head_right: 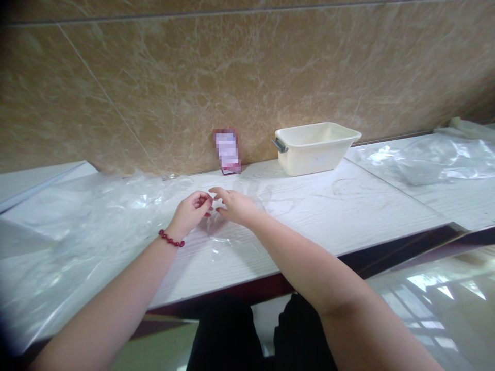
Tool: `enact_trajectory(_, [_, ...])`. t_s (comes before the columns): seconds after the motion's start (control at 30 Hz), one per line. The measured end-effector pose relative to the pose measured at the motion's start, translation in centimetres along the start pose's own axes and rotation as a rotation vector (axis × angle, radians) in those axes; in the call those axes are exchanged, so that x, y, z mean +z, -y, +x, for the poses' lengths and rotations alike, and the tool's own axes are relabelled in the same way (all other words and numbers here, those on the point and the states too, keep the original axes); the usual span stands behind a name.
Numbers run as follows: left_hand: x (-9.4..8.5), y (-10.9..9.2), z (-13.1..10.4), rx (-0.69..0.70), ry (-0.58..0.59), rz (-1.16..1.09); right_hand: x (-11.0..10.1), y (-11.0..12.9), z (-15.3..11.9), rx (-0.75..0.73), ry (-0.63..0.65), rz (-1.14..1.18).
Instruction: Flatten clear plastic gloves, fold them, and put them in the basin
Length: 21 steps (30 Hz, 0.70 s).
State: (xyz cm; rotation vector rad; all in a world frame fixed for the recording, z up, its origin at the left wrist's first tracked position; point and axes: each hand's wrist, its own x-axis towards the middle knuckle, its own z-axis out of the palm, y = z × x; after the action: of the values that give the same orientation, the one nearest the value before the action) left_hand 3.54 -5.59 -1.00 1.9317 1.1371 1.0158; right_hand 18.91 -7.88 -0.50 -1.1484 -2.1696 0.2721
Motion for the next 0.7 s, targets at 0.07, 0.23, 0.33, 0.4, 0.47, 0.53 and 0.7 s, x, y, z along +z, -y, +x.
enact_trajectory(0.07, [-0.1,-0.1,0.1,-0.027,0.009,-0.039,0.0,0.0,0.0,0.048,0.018,0.028])
enact_trajectory(0.23, [-0.6,-0.5,-0.3,-0.057,0.012,0.214,-0.5,-0.9,-0.3,0.081,-0.009,0.027])
enact_trajectory(0.33, [-0.3,-0.8,-1.0,-0.029,0.140,0.437,-0.7,-1.5,-0.3,0.068,-0.022,-0.002])
enact_trajectory(0.4, [0.1,-0.9,-1.4,-0.028,0.215,0.528,-0.9,-1.7,-0.3,0.046,-0.003,-0.018])
enact_trajectory(0.47, [0.6,-0.8,-1.6,-0.047,0.233,0.597,-1.1,-1.8,-0.3,0.022,0.031,-0.026])
enact_trajectory(0.53, [0.9,-0.7,-1.6,-0.066,0.219,0.652,-1.3,-1.9,-0.4,0.004,0.069,-0.031])
enact_trajectory(0.7, [0.9,-0.4,-1.4,-0.045,0.216,0.678,-1.6,-1.9,-0.4,0.013,0.153,-0.080])
